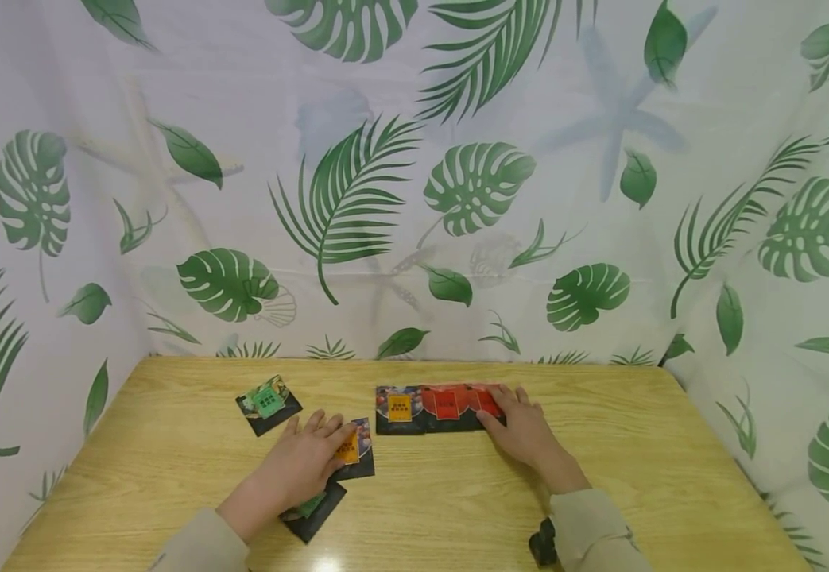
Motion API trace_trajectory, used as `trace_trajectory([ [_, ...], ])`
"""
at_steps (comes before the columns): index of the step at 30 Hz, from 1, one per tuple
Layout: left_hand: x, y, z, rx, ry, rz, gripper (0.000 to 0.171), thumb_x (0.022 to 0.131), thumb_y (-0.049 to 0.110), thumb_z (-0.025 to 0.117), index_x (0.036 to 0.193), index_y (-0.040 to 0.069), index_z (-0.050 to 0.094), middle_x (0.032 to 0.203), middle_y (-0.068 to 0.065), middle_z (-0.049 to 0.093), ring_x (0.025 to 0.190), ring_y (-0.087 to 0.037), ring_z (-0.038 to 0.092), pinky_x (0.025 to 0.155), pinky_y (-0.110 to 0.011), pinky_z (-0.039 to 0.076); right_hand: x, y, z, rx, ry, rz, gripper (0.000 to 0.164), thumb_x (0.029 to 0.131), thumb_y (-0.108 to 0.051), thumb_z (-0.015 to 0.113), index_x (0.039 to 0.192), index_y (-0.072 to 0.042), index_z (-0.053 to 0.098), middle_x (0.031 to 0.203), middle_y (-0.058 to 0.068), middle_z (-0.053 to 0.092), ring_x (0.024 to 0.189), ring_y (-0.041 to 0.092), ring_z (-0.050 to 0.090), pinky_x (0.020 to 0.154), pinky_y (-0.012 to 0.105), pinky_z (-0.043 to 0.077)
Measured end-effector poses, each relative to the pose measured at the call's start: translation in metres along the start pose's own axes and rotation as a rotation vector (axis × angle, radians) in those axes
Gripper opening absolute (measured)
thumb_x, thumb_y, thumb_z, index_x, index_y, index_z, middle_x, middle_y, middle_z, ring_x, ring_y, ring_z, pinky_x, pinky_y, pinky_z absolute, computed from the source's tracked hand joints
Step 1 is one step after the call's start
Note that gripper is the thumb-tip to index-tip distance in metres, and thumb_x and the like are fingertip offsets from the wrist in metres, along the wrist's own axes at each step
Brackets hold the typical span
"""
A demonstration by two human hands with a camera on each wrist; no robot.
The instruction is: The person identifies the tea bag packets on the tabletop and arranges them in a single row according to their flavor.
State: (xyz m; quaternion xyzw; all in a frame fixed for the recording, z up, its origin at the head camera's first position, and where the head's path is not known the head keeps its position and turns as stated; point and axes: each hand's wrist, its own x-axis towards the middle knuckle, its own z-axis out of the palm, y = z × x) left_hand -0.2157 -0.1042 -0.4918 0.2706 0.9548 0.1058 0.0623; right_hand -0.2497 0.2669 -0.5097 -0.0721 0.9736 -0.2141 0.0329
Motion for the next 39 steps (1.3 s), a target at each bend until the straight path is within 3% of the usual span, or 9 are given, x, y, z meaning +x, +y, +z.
trace_trajectory([
  [10, 0.001, -0.002, -0.002, -0.1, -0.049, -0.008, 0.062, 0.103, 0.041, 0.067, 0.157, 0.014, 0.052, 0.161, -0.015, 0.051, 0.152, -0.049, 0.04, 0.116, -0.077, 0.034, 0.0, -0.001, -0.001, -0.001, -0.003, 0.01, 0.063, 0.11, -0.034, 0.055, 0.16, 0.002, 0.041, 0.166, 0.031, 0.034, 0.156, 0.059, 0.021, 0.12, 0.08, 0.019],
  [21, 0.004, -0.006, -0.002, -0.122, -0.104, -0.031, 0.075, 0.101, 0.059, 0.062, 0.161, 0.017, 0.046, 0.166, -0.014, 0.045, 0.154, -0.047, 0.037, 0.117, -0.076, 0.034, 0.0, 0.0, 0.0, 0.0, 0.0, 0.005, 0.063, 0.11, -0.034, 0.055, 0.16, 0.002, 0.041, 0.166, 0.031, 0.035, 0.156, 0.058, 0.021, 0.12, 0.08, 0.02],
  [31, 0.01, -0.015, 0.003, -0.164, -0.094, -0.033, 0.08, 0.101, 0.053, 0.067, 0.165, 0.014, 0.038, 0.17, -0.014, 0.038, 0.157, -0.044, 0.034, 0.12, -0.075, 0.03, -0.001, 0.0, -0.001, 0.008, 0.002, 0.017, 0.063, 0.11, -0.034, 0.055, 0.16, 0.001, 0.041, 0.166, 0.031, 0.035, 0.156, 0.058, 0.021, 0.121, 0.079, 0.019],
  [39, 0.007, -0.017, -0.002, -0.169, -0.058, -0.035, 0.075, 0.104, 0.049, 0.064, 0.162, 0.008, 0.042, 0.167, -0.018, 0.042, 0.154, -0.048, 0.036, 0.118, -0.077, 0.029, 0.0, 0.0, 0.001, 0.015, -0.001, 0.011, 0.063, 0.11, -0.035, 0.054, 0.16, 0.001, 0.041, 0.166, 0.031, 0.034, 0.156, 0.058, 0.02, 0.121, 0.08, 0.018],
])
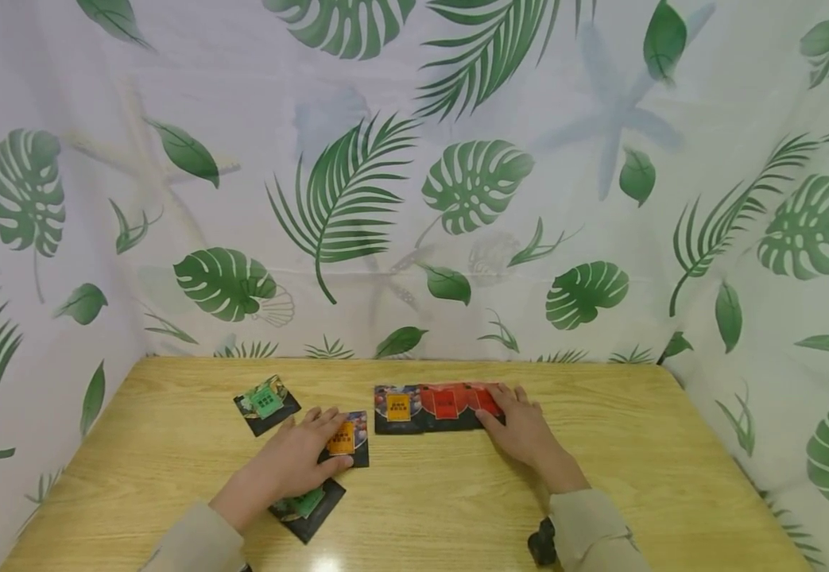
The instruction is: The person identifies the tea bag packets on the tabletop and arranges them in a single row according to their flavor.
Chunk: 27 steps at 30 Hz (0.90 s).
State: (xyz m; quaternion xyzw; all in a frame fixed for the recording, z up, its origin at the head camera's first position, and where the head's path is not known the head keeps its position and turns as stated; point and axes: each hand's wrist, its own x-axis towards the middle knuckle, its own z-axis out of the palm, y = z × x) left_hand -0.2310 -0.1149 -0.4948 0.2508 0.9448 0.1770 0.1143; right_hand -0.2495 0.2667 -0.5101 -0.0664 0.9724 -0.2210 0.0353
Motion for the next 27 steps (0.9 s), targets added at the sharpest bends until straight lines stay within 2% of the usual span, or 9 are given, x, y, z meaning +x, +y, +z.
trace_trajectory([
  [6, 0.001, 0.0, -0.002, 0.039, 0.011, 0.011, 0.068, 0.106, 0.041, 0.064, 0.16, 0.005, 0.044, 0.165, -0.019, 0.045, 0.152, -0.049, 0.039, 0.116, -0.078, 0.031, 0.001, -0.001, -0.002, -0.005, 0.009, -0.005, 0.063, 0.11, -0.034, 0.055, 0.16, 0.001, 0.041, 0.166, 0.031, 0.034, 0.156, 0.058, 0.02, 0.121, 0.08, 0.019],
  [19, 0.012, -0.009, -0.001, 0.069, 0.032, -0.04, 0.069, 0.107, 0.044, 0.059, 0.164, 0.009, 0.04, 0.168, -0.019, 0.038, 0.153, -0.051, 0.036, 0.116, -0.079, 0.03, -0.002, -0.003, -0.001, -0.003, 0.012, 0.001, 0.063, 0.11, -0.034, 0.055, 0.159, 0.003, 0.042, 0.166, 0.031, 0.035, 0.156, 0.059, 0.021, 0.12, 0.08, 0.019],
  [27, 0.014, -0.008, -0.001, 0.089, 0.008, -0.055, 0.07, 0.11, 0.046, 0.052, 0.166, 0.01, 0.034, 0.171, -0.019, 0.033, 0.156, -0.052, 0.029, 0.119, -0.079, 0.025, -0.002, -0.003, -0.001, -0.014, 0.011, -0.004, 0.062, 0.11, -0.033, 0.056, 0.159, 0.003, 0.043, 0.165, 0.031, 0.036, 0.155, 0.059, 0.022, 0.12, 0.08, 0.02],
])
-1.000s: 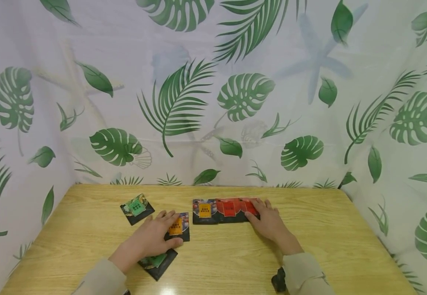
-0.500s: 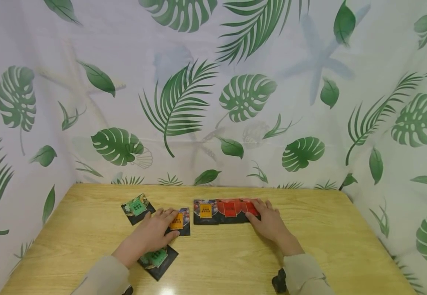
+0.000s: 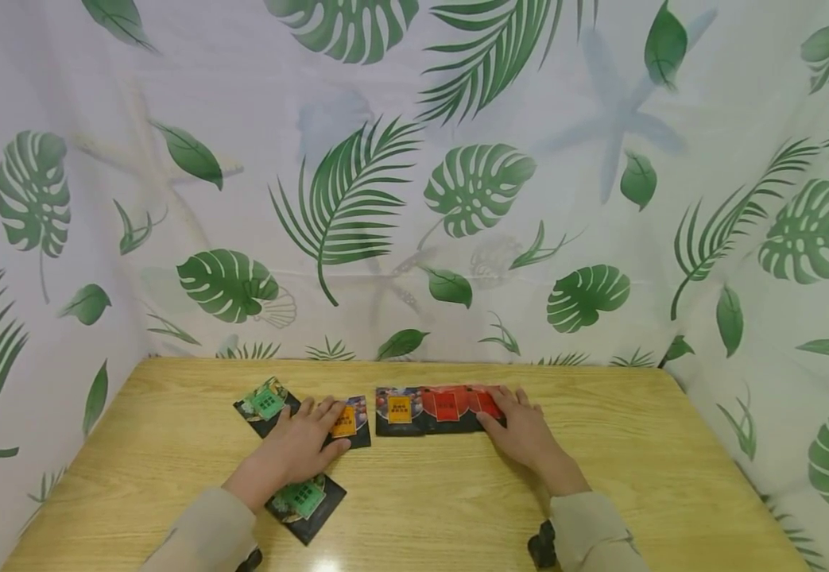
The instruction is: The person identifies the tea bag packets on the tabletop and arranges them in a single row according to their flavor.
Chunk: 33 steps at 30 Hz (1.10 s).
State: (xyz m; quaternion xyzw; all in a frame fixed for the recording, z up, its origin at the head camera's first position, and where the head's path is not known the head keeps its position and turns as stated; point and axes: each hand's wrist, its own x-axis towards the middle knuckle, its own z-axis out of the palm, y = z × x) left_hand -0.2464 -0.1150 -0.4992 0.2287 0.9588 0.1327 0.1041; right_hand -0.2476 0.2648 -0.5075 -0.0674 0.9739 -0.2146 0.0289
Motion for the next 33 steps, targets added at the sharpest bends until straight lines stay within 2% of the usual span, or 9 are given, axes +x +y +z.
trace_trajectory([
  [11, 0.002, 0.002, -0.002, 0.017, -0.008, 0.005, 0.07, 0.11, 0.047, 0.051, 0.167, 0.011, 0.032, 0.172, -0.018, 0.031, 0.158, -0.05, 0.026, 0.121, -0.079, 0.021, 0.0, -0.001, -0.001, 0.007, 0.003, -0.001, 0.062, 0.11, -0.033, 0.056, 0.158, 0.004, 0.043, 0.164, 0.032, 0.037, 0.155, 0.059, 0.023, 0.12, 0.08, 0.021],
  [20, 0.01, 0.001, -0.004, 0.007, -0.006, 0.02, 0.068, 0.11, 0.044, 0.053, 0.166, 0.011, 0.034, 0.172, -0.017, 0.032, 0.158, -0.049, 0.026, 0.121, -0.078, 0.02, -0.001, -0.002, -0.002, 0.014, 0.003, 0.001, 0.062, 0.11, -0.033, 0.056, 0.158, 0.004, 0.044, 0.164, 0.032, 0.037, 0.155, 0.059, 0.023, 0.12, 0.079, 0.021],
  [33, 0.022, 0.0, -0.004, -0.012, -0.006, 0.009, 0.068, 0.11, 0.045, 0.052, 0.167, 0.013, 0.034, 0.172, -0.017, 0.031, 0.159, -0.049, 0.024, 0.121, -0.079, 0.019, 0.0, -0.001, 0.0, 0.014, -0.005, 0.011, 0.063, 0.11, -0.033, 0.056, 0.159, 0.003, 0.042, 0.165, 0.031, 0.035, 0.156, 0.057, 0.021, 0.121, 0.079, 0.019],
])
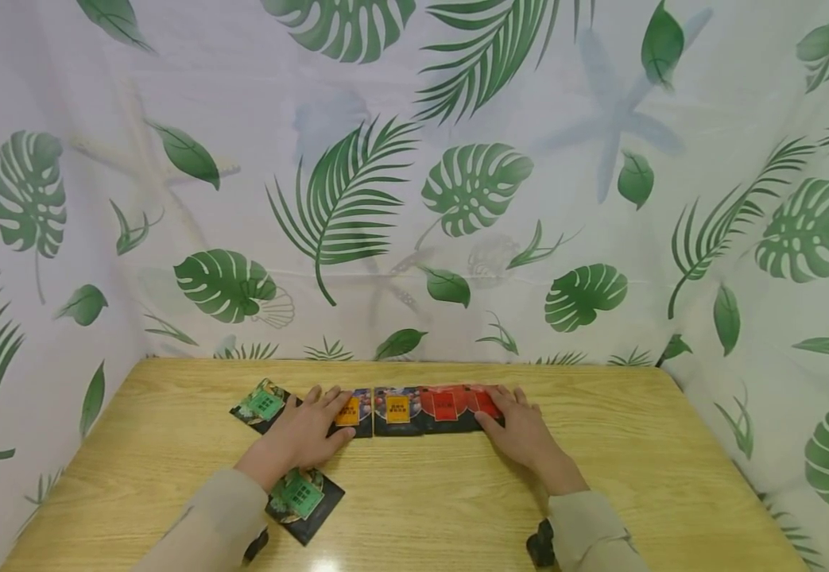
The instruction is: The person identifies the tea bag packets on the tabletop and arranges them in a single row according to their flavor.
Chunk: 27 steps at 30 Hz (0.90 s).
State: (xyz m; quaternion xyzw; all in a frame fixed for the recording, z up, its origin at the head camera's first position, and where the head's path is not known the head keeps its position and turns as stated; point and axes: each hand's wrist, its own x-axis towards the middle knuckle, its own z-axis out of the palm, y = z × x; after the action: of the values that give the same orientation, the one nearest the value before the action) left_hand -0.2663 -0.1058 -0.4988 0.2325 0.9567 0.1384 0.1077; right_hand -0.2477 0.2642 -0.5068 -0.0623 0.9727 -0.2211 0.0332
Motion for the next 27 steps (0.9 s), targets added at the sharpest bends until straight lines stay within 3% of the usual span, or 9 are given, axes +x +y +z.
trace_trajectory([
  [27, 0.0071, -0.0008, -0.0009, -0.021, -0.005, 0.02, 0.068, 0.11, 0.044, 0.053, 0.167, 0.012, 0.034, 0.173, -0.018, 0.03, 0.159, -0.05, 0.023, 0.121, -0.079, 0.018, 0.0001, 0.0028, 0.0012, 0.002, 0.0, 0.001, 0.063, 0.11, -0.034, 0.055, 0.16, 0.002, 0.041, 0.167, 0.03, 0.034, 0.157, 0.057, 0.02, 0.121, 0.079, 0.018],
])
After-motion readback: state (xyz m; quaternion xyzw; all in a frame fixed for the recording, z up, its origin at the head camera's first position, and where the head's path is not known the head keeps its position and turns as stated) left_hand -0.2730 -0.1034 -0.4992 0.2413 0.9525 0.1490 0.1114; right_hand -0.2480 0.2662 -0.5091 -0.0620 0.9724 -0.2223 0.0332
